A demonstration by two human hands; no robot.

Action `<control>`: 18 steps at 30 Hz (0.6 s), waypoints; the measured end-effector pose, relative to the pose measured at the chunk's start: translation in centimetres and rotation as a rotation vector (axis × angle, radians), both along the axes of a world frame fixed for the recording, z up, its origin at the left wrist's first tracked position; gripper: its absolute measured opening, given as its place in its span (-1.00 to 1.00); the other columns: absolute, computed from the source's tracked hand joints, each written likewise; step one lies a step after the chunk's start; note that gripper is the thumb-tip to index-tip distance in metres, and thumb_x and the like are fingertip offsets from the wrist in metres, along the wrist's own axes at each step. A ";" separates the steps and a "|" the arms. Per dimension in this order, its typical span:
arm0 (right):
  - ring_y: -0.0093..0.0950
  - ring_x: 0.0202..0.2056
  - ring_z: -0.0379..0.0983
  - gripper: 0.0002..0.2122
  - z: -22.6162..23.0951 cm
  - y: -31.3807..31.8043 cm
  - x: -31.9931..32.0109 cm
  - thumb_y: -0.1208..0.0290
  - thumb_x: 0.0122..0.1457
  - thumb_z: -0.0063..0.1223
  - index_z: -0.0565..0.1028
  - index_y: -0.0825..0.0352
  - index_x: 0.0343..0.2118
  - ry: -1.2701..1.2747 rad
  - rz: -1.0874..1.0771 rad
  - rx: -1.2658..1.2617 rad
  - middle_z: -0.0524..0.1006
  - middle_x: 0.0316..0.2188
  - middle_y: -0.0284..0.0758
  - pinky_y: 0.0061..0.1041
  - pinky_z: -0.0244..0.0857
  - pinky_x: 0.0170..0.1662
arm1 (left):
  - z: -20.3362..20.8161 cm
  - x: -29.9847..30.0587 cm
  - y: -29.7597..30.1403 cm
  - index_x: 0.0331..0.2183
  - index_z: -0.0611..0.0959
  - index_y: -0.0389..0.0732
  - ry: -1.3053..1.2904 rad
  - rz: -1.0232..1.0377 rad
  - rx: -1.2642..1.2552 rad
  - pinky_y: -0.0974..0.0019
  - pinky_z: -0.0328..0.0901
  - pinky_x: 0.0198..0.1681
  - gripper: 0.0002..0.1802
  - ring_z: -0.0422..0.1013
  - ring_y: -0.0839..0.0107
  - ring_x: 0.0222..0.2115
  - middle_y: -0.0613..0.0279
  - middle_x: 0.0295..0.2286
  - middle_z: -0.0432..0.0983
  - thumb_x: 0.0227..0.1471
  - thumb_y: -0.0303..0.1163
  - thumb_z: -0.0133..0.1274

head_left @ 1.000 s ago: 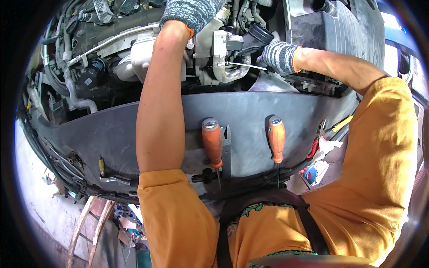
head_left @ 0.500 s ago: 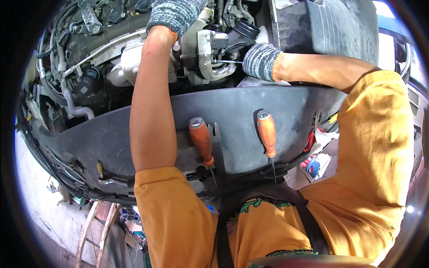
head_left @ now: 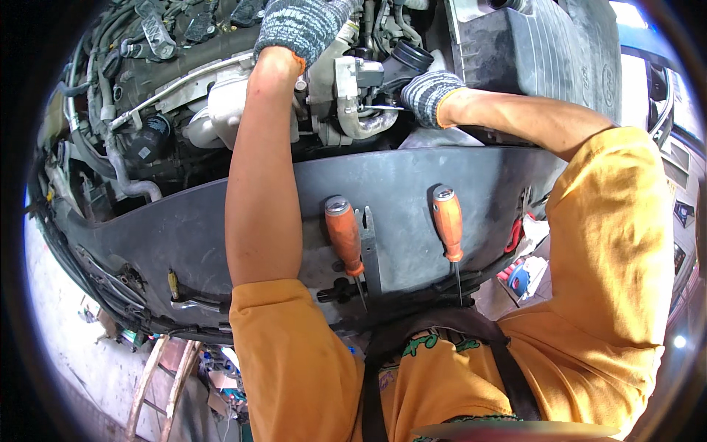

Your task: The person works under the hood of a car, using a screwdriver to tighten bolts on a component near the engine. They repeatedly adjust and secure the part with both hands while wearing gloves.

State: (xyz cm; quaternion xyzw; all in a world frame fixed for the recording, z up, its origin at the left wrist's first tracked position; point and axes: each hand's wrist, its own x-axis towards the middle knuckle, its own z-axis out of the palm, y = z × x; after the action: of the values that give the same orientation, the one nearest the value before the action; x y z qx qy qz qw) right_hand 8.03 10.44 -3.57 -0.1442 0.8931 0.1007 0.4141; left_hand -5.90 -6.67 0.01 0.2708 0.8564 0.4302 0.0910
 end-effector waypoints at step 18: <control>-0.20 -0.16 0.52 -0.74 -1.4 -1.7 0.9 0.48 0.03 -0.07 0.56 0.35 -0.22 0.052 -0.413 0.106 0.55 -0.20 -0.12 -0.27 0.41 -0.16 | -3.8 -2.6 0.5 -0.24 0.68 -0.11 0.169 -0.079 -0.044 0.23 0.31 -0.09 -0.58 0.48 0.17 -0.19 0.12 -0.24 0.58 0.00 -0.02 0.02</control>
State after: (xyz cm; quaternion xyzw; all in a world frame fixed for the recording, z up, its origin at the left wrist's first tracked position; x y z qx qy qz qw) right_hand 8.89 8.78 -4.98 0.0662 0.9075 0.0643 0.4097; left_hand -8.49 -6.17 -3.77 0.3376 0.8589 0.3829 0.0413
